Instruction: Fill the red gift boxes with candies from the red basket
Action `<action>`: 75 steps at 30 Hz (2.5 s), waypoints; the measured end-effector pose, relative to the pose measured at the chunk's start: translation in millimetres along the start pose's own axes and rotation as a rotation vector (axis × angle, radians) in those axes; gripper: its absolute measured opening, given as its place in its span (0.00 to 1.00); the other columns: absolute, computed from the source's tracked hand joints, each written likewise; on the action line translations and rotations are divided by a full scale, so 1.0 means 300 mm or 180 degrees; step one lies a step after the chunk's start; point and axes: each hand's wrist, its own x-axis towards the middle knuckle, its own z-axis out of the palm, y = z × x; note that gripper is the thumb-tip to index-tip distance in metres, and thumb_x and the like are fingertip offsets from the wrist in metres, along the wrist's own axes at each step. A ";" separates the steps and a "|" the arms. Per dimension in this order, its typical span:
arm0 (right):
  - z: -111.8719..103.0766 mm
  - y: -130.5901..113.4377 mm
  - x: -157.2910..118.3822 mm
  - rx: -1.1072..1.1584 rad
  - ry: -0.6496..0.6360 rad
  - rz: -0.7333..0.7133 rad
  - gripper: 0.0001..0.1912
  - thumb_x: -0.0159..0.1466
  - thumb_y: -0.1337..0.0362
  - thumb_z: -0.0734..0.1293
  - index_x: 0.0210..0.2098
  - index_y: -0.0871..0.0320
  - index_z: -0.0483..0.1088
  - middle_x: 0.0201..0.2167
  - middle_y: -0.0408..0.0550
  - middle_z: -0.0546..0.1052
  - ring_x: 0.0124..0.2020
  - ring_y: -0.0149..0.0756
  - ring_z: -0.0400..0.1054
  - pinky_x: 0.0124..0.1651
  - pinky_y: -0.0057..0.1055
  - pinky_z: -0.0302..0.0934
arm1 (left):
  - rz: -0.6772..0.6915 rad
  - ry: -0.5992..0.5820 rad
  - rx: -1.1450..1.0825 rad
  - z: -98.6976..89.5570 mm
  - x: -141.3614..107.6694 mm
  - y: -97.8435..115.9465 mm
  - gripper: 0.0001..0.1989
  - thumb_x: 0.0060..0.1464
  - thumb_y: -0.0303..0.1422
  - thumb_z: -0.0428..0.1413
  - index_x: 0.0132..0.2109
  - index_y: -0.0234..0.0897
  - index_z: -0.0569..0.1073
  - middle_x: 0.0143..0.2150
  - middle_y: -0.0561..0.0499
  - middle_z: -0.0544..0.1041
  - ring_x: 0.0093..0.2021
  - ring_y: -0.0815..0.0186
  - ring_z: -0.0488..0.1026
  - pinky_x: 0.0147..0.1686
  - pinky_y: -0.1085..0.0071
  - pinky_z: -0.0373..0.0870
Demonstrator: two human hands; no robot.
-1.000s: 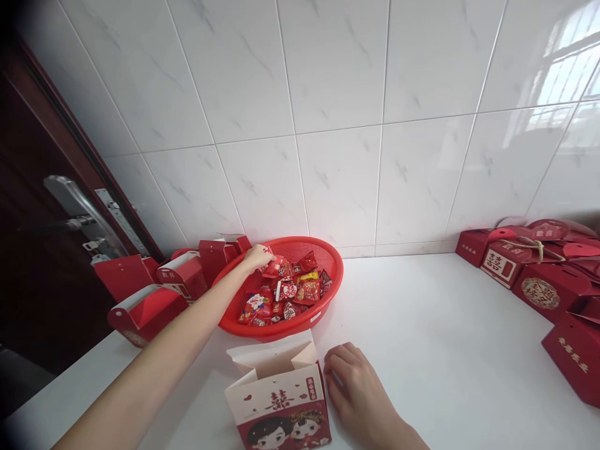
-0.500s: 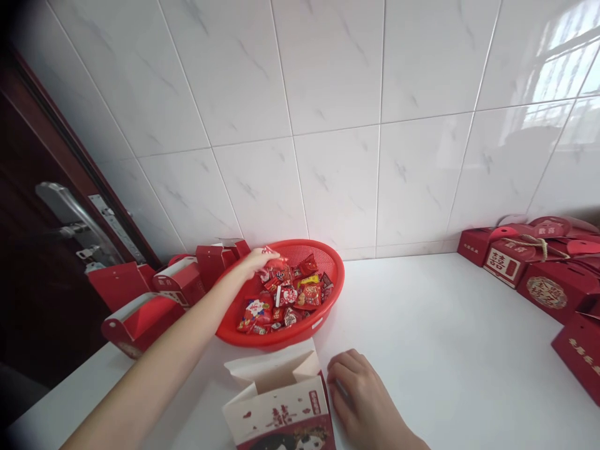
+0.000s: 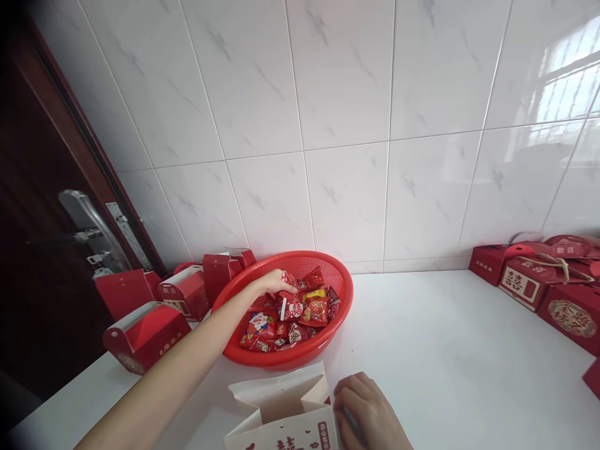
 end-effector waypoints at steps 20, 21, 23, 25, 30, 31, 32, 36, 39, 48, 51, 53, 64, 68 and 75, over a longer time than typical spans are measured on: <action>-0.063 -0.095 0.020 0.0166 -0.0156 0.0384 0.12 0.69 0.67 0.57 0.33 0.56 0.69 0.40 0.52 0.77 0.42 0.43 0.69 0.45 0.39 0.66 | 0.0125 0.0368 0.1278 0.070 0.022 0.188 0.17 0.65 0.37 0.58 0.58 0.37 0.72 0.57 0.44 0.74 0.53 0.57 0.75 0.50 0.55 0.76; -0.068 -0.101 0.022 0.0163 -0.0177 0.0402 0.11 0.69 0.68 0.57 0.33 0.56 0.69 0.40 0.53 0.77 0.42 0.43 0.69 0.45 0.39 0.66 | 0.0108 0.0345 0.1393 0.083 0.029 0.201 0.17 0.65 0.37 0.59 0.58 0.37 0.72 0.57 0.44 0.74 0.53 0.56 0.75 0.50 0.56 0.76; -0.075 -0.110 0.024 0.0153 -0.0190 0.0434 0.11 0.68 0.69 0.58 0.33 0.56 0.69 0.40 0.52 0.77 0.42 0.42 0.70 0.45 0.39 0.66 | 0.0060 0.0290 0.1580 0.110 0.041 0.216 0.18 0.64 0.37 0.60 0.58 0.36 0.72 0.57 0.43 0.74 0.53 0.56 0.75 0.50 0.56 0.76; -0.076 -0.112 0.025 0.0141 -0.0189 0.0464 0.10 0.67 0.70 0.59 0.33 0.55 0.69 0.40 0.51 0.78 0.42 0.42 0.70 0.46 0.39 0.66 | 0.0027 0.0244 0.1697 0.128 0.047 0.219 0.18 0.64 0.37 0.60 0.58 0.35 0.72 0.57 0.42 0.74 0.53 0.56 0.75 0.50 0.56 0.76; -0.070 -0.105 0.027 0.0152 -0.0168 0.0500 0.09 0.66 0.71 0.60 0.33 0.56 0.69 0.41 0.51 0.78 0.43 0.42 0.69 0.47 0.39 0.65 | 0.0031 0.0157 0.1710 0.132 0.034 0.210 0.18 0.64 0.37 0.59 0.58 0.36 0.72 0.57 0.43 0.74 0.52 0.56 0.76 0.49 0.55 0.76; -0.070 -0.105 0.028 0.0151 -0.0162 0.0506 0.09 0.66 0.72 0.60 0.33 0.56 0.70 0.41 0.51 0.78 0.43 0.42 0.69 0.47 0.39 0.65 | 0.0043 0.0150 0.1674 0.128 0.027 0.210 0.18 0.65 0.37 0.59 0.58 0.36 0.72 0.57 0.43 0.74 0.52 0.56 0.76 0.49 0.55 0.76; -0.070 -0.107 0.028 0.0146 -0.0152 0.0511 0.09 0.66 0.72 0.60 0.33 0.56 0.70 0.40 0.51 0.78 0.43 0.42 0.69 0.47 0.39 0.65 | 0.0055 0.0150 0.1624 0.123 0.019 0.211 0.18 0.65 0.37 0.59 0.58 0.36 0.72 0.57 0.43 0.74 0.52 0.56 0.76 0.49 0.55 0.76; -0.073 -0.117 0.028 0.0094 -0.0098 0.0520 0.10 0.66 0.72 0.60 0.33 0.56 0.71 0.39 0.50 0.78 0.42 0.42 0.69 0.46 0.38 0.65 | 0.0130 0.0253 0.1280 0.089 -0.019 0.217 0.17 0.65 0.37 0.59 0.57 0.36 0.72 0.56 0.43 0.75 0.52 0.57 0.76 0.50 0.55 0.76; -0.078 -0.124 0.028 0.0064 -0.0089 0.0515 0.10 0.66 0.72 0.60 0.32 0.56 0.71 0.39 0.50 0.78 0.42 0.42 0.69 0.46 0.39 0.65 | 0.0217 0.0389 0.0878 0.041 -0.056 0.216 0.16 0.65 0.37 0.58 0.56 0.36 0.73 0.56 0.44 0.75 0.51 0.58 0.76 0.49 0.56 0.77; -0.089 -0.134 0.034 -0.0127 -0.0146 0.0393 0.11 0.67 0.70 0.61 0.36 0.56 0.75 0.37 0.50 0.77 0.41 0.42 0.70 0.46 0.37 0.66 | 0.0897 0.0454 -0.1157 -0.075 -0.274 0.229 0.12 0.60 0.37 0.63 0.44 0.32 0.77 0.41 0.47 0.81 0.39 0.64 0.79 0.40 0.66 0.77; -0.094 -0.137 0.032 -0.0186 -0.0169 0.0373 0.11 0.66 0.70 0.61 0.36 0.56 0.75 0.38 0.50 0.78 0.42 0.42 0.70 0.46 0.38 0.66 | 0.1058 0.0230 -0.1871 -0.062 -0.376 0.232 0.15 0.54 0.40 0.67 0.41 0.33 0.78 0.34 0.48 0.82 0.31 0.66 0.78 0.32 0.71 0.75; -0.098 -0.138 0.031 -0.0214 -0.0185 0.0367 0.11 0.66 0.70 0.61 0.36 0.56 0.75 0.38 0.50 0.78 0.43 0.42 0.71 0.47 0.38 0.66 | 0.1086 0.0079 -0.2224 -0.047 -0.437 0.230 0.16 0.51 0.42 0.68 0.38 0.33 0.77 0.30 0.50 0.80 0.26 0.68 0.75 0.26 0.73 0.72; -0.122 -0.186 0.012 -0.0216 0.1217 0.0328 0.11 0.71 0.62 0.58 0.46 0.55 0.71 0.42 0.53 0.80 0.39 0.41 0.75 0.42 0.39 0.72 | 0.1192 -0.0417 -0.3027 0.011 -0.668 0.214 0.14 0.47 0.39 0.70 0.33 0.35 0.77 0.29 0.49 0.80 0.29 0.65 0.77 0.29 0.72 0.74; -0.140 -0.259 0.008 -0.0194 0.1531 -0.0140 0.15 0.73 0.63 0.59 0.58 0.53 0.66 0.48 0.53 0.78 0.41 0.40 0.76 0.42 0.37 0.73 | 0.1442 -0.0265 -0.3145 0.037 -0.732 0.212 0.17 0.43 0.39 0.73 0.36 0.36 0.79 0.34 0.52 0.81 0.35 0.65 0.78 0.37 0.71 0.76; -0.148 -0.358 -0.002 -0.0589 0.1040 -0.0521 0.24 0.73 0.62 0.60 0.68 0.47 0.59 0.67 0.58 0.62 0.62 0.49 0.67 0.57 0.48 0.70 | 0.2019 -0.0058 -0.2962 0.110 -0.811 0.212 0.17 0.46 0.41 0.72 0.38 0.36 0.81 0.39 0.51 0.81 0.40 0.67 0.77 0.41 0.75 0.75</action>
